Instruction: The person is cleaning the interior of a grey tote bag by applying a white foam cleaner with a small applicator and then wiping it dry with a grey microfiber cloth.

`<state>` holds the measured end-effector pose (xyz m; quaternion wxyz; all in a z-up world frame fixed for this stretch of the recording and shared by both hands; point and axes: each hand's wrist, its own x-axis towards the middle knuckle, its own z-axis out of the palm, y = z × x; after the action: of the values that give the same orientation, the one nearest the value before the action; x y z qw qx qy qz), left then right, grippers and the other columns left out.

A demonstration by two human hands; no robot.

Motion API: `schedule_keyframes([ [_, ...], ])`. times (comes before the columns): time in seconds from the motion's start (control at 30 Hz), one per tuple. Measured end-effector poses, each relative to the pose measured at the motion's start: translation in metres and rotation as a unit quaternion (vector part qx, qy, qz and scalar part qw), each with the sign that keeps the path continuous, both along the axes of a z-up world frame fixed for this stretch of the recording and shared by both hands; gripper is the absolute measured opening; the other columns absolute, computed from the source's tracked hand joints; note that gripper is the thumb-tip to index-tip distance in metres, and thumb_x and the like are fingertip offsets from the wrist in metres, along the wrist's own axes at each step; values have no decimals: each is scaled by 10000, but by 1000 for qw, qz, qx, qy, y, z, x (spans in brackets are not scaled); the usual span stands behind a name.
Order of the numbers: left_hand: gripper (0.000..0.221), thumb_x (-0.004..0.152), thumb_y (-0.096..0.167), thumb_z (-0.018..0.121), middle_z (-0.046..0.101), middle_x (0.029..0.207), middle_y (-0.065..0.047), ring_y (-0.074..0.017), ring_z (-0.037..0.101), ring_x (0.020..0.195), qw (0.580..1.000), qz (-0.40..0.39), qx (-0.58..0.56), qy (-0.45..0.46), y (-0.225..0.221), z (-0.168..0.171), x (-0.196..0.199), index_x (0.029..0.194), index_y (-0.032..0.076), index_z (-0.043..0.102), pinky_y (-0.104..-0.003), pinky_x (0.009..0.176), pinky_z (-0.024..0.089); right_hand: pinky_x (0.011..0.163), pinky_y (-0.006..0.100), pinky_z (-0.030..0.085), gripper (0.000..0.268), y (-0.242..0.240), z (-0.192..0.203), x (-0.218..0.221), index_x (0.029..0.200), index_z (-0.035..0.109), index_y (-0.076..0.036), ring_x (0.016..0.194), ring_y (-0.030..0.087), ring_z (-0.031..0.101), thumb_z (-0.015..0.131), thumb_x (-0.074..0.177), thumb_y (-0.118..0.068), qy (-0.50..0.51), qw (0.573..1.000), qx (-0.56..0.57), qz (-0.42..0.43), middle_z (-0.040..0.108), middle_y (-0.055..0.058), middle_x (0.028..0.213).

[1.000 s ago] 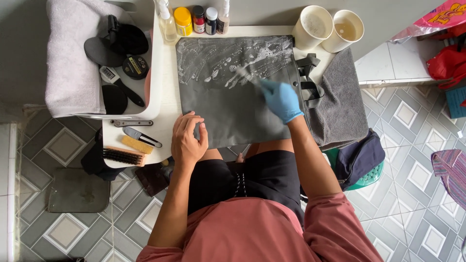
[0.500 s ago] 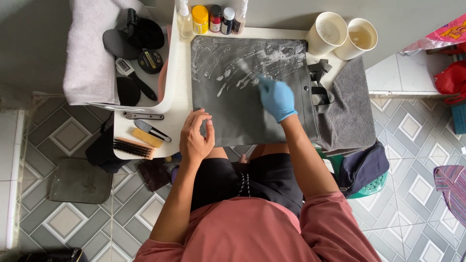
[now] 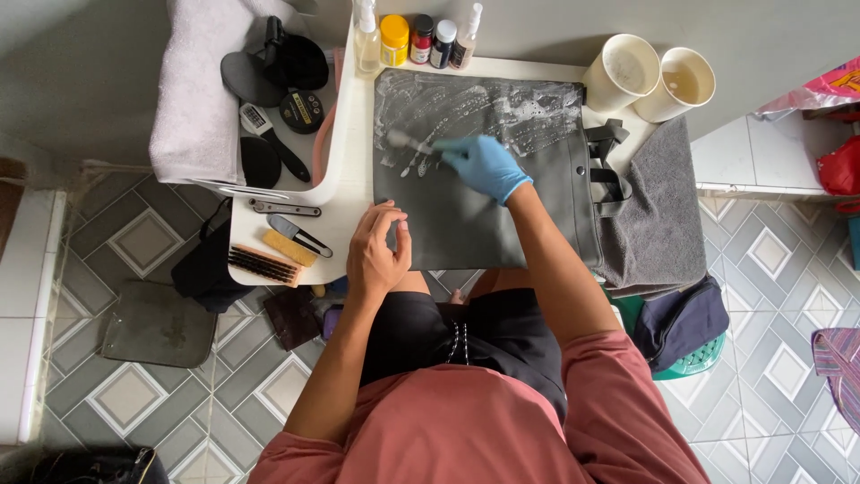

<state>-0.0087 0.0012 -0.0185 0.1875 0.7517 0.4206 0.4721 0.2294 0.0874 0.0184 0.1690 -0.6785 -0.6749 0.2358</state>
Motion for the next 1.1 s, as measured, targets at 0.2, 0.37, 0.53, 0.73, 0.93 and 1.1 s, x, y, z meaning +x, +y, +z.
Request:
schedule_keyframes([
  [0.2, 94, 963, 88, 583, 667, 937, -97, -348, 716, 1041, 1000, 7, 19, -8, -3, 0, -1, 984, 56, 669, -529, 1048, 511, 1081, 523, 490, 330, -6, 50, -34, 1250, 737, -210, 1222, 408, 640, 627, 944, -267, 72, 984, -137, 91, 710, 148, 1275],
  [0.37, 101, 973, 79, 570, 656, 870, -103, -368, 728, 934, 999, 12, 40, -26, -4, 8, -1, 946, 45, 661, -542, 984, 551, 970, 479, 558, 283, 39, 0, -2, 1216, 739, -391, 1105, 336, 688, 649, 948, -411, -52, 996, -78, 10, 751, 38, 1170],
  [0.53, 127, 990, 99, 563, 637, 838, -109, -352, 726, 877, 997, 10, 54, -60, -5, 4, -5, 921, 48, 656, -502, 972, 566, 1051, 448, 522, 321, 25, 27, -25, 1185, 755, -376, 1152, 321, 698, 686, 876, -432, -19, 977, -190, 98, 758, 26, 1201],
  [0.73, 321, 1058, 198, 399, 624, 808, -86, -313, 721, 824, 987, 8, 99, -128, 0, 2, -8, 898, 50, 635, -454, 854, 592, 994, 459, 549, 283, 17, 40, -25, 1188, 755, -337, 1153, 326, 673, 704, 910, -357, 22, 989, -124, 76, 740, 68, 1201],
  [0.93, 510, 1075, 317, 254, 614, 736, -23, -212, 680, 681, 971, 66, 132, -190, 1, -7, -11, 859, 54, 634, -360, 730, 592, 981, 454, 539, 271, 6, 32, -17, 1233, 740, -349, 1123, 305, 680, 683, 969, -371, 20, 992, -113, 46, 740, 34, 1196],
  [1.1, 568, 1084, 381, 212, 541, 683, -33, -209, 636, 642, 952, 57, 155, -257, 0, -1, -14, 827, 34, 581, -313, 692, 557, 1072, 418, 503, 320, -42, 64, -30, 1246, 744, -301, 1212, 298, 669, 677, 938, -362, 14, 950, -282, 131, 712, 18, 1308],
])
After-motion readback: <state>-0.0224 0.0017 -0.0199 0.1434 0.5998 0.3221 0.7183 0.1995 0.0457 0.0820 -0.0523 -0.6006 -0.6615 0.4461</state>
